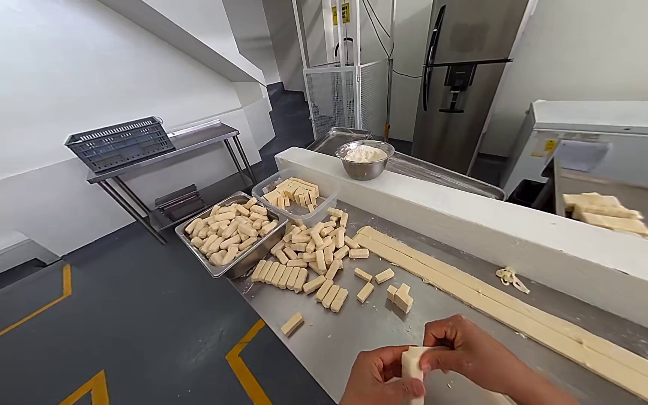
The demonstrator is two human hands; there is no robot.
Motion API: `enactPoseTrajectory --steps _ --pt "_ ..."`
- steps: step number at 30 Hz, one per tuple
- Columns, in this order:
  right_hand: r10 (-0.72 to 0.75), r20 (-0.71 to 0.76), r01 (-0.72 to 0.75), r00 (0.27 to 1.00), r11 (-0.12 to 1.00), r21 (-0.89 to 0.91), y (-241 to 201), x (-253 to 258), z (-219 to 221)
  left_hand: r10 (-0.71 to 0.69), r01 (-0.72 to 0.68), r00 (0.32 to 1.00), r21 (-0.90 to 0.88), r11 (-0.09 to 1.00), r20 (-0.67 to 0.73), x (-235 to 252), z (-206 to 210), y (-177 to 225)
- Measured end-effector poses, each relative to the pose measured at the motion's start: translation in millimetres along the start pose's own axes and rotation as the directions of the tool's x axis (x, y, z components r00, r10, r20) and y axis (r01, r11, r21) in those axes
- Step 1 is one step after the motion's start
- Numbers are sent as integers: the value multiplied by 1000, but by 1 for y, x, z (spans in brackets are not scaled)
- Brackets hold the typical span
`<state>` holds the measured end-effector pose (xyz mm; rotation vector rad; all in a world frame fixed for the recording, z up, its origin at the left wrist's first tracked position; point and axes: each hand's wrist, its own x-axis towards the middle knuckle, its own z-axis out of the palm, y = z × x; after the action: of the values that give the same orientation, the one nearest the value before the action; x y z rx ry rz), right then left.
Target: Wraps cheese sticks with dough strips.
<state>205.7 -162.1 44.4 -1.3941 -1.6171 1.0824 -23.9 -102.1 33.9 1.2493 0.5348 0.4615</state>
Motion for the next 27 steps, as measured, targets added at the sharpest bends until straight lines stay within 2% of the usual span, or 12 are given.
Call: enactPoseTrajectory --steps 2,7,10,12,13,15,16,17,19,21,24,27 --pt "67 -36 -68 997 996 -52 -7 1 6 18 -18 1000 50 999 6 2 -1 -6" --pt "149 41 -145 988 987 -73 -2 2 3 -45 33 989 -88 996 -142 3 2 0" --pt "264 9 -249 965 922 -297 -15 10 18 -63 58 996 -78 995 -60 10 5 -9" --pt "313 124 -233 941 871 -433 -32 15 35 -107 98 990 -92 991 -89 19 14 -23" --pt "286 221 -158 932 872 -464 -39 15 45 -128 113 980 -108 988 -153 27 15 -37" --pt "-31 322 146 946 928 -341 -40 4 59 -173 124 953 -202 972 -250 42 5 -64" --pt "-182 285 257 941 933 -254 -38 1 63 -210 132 940 -278 951 -270 47 -3 -70" --pt "-255 190 297 948 924 -243 -35 -1 65 -229 127 939 -359 924 -256 49 -13 -71" --pt "-194 21 190 981 924 -332 -25 3 61 -257 128 946 -502 855 -196 45 -22 -59" --pt "-131 -35 108 991 923 -370 -7 9 63 -300 170 945 -591 788 -128 38 -16 -42" --pt "-337 -195 248 921 895 -372 15 16 81 -329 233 942 -583 779 -64 34 -5 -25" --pt "-378 -248 265 892 882 -390 19 16 87 -243 218 969 -636 740 49 30 -6 -31"
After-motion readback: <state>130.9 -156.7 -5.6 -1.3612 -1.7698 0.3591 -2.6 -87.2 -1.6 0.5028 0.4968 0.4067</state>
